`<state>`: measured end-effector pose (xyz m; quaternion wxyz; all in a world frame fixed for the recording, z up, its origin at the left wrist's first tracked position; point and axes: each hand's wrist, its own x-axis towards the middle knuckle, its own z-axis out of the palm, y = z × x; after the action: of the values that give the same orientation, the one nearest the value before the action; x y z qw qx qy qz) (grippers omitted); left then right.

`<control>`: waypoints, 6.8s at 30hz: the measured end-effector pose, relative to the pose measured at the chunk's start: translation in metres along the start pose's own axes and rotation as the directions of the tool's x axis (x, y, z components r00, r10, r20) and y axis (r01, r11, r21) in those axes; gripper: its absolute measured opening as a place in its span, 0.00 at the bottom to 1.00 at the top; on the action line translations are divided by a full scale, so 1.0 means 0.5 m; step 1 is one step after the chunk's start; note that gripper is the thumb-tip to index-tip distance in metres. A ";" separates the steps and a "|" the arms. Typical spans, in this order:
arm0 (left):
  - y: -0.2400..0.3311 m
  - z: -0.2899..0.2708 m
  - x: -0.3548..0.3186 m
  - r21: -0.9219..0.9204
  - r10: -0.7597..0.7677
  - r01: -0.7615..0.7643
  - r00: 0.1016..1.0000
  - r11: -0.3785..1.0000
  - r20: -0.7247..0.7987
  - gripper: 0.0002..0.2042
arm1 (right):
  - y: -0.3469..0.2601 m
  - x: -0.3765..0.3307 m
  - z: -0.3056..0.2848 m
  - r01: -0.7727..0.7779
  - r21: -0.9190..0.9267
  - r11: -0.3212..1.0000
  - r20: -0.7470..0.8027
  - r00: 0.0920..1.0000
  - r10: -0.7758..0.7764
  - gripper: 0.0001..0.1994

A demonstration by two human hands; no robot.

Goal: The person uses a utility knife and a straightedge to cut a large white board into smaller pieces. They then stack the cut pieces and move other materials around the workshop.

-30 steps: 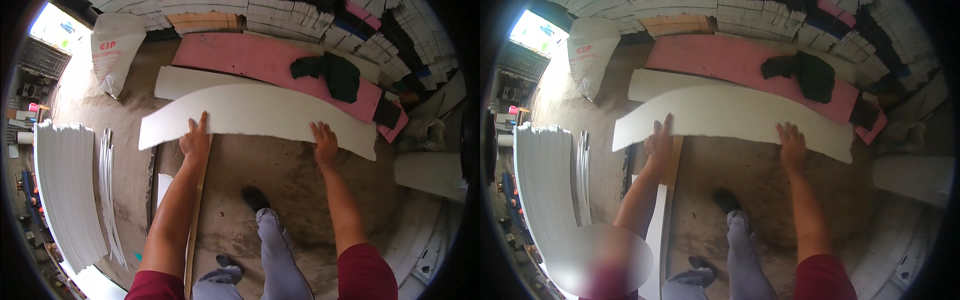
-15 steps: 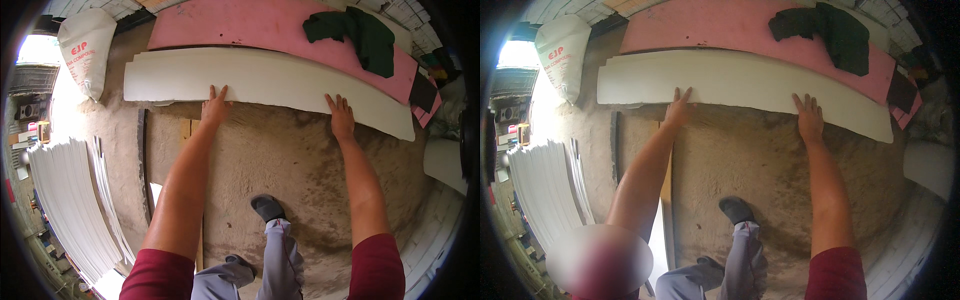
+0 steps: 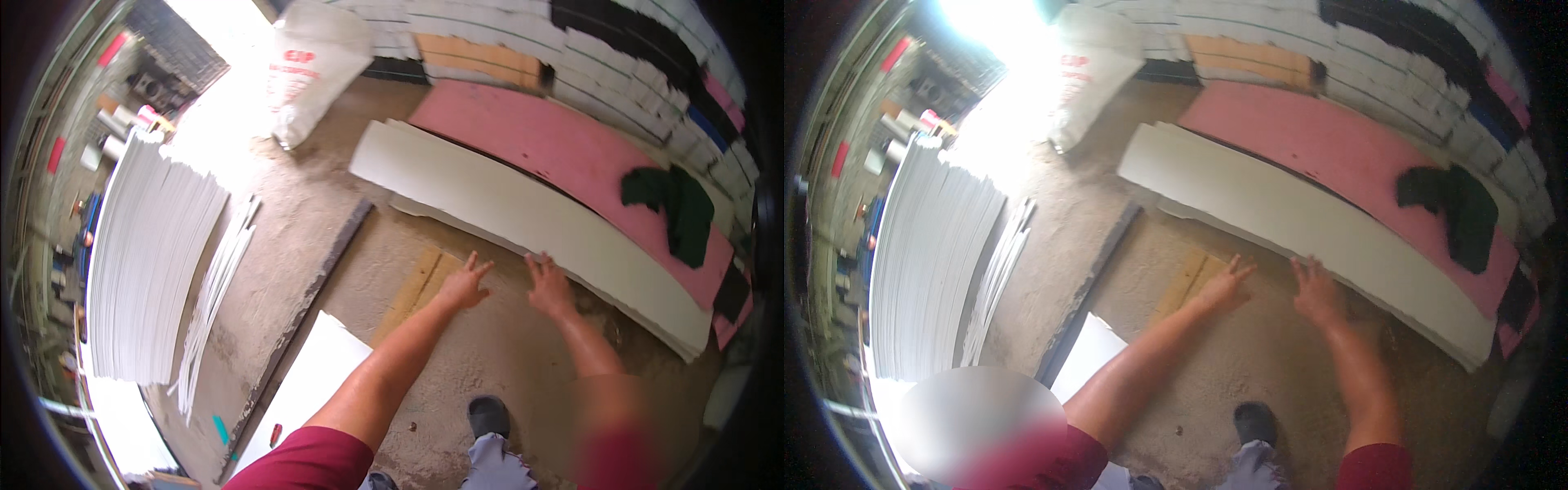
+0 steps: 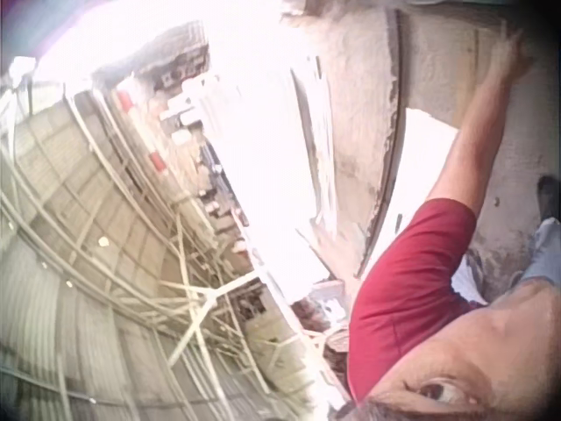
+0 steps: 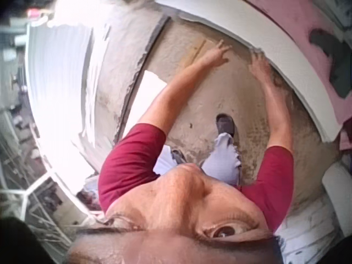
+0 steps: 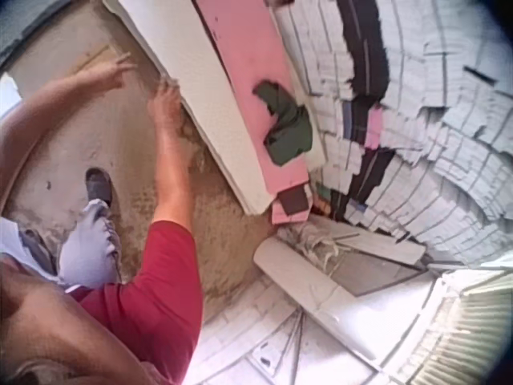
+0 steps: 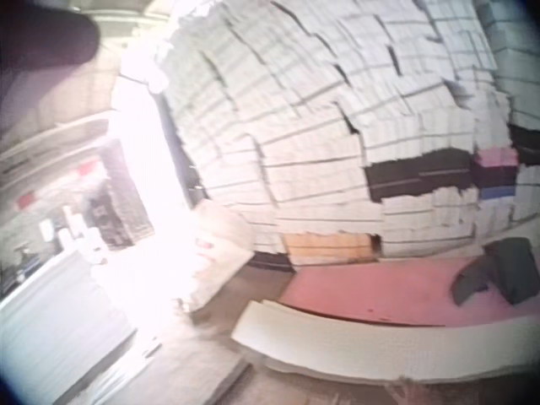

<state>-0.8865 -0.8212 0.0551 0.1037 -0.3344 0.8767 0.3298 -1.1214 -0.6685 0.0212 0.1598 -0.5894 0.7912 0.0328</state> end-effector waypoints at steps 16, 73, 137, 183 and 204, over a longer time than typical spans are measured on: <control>-0.440 0.028 -0.753 0.076 -0.258 0.314 0.877 0.946 -0.406 0.35 | -0.970 -0.063 0.013 0.826 -0.125 0.550 -0.028 0.551 -0.834 0.44; -0.548 0.708 -1.881 -0.315 -0.682 0.831 0.101 0.458 -0.724 0.43 | -1.465 -0.690 0.366 0.908 -0.321 -0.270 0.169 -0.226 -0.959 0.21; 0.423 -0.386 -2.127 -0.448 -0.783 0.740 0.169 0.502 -0.598 0.24 | -1.136 -0.831 -1.116 0.952 -0.020 0.307 0.101 0.307 -0.946 0.22; -0.881 -1.240 -2.531 -0.475 -0.671 0.719 -0.016 0.507 -0.741 0.29 | -2.634 -0.180 -1.251 0.946 -0.009 0.325 -0.212 0.316 -0.925 0.25; -1.659 -1.538 -2.666 -0.271 -0.445 0.875 -0.071 0.402 -0.892 0.29 | -3.292 0.250 -1.215 0.908 -0.368 0.199 -0.277 0.098 -0.956 0.36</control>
<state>0.6925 -1.0925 0.7543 -0.1593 -0.8153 0.5221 -0.1930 0.2694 -1.4284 0.7847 -0.0744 -0.9504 0.2483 -0.1721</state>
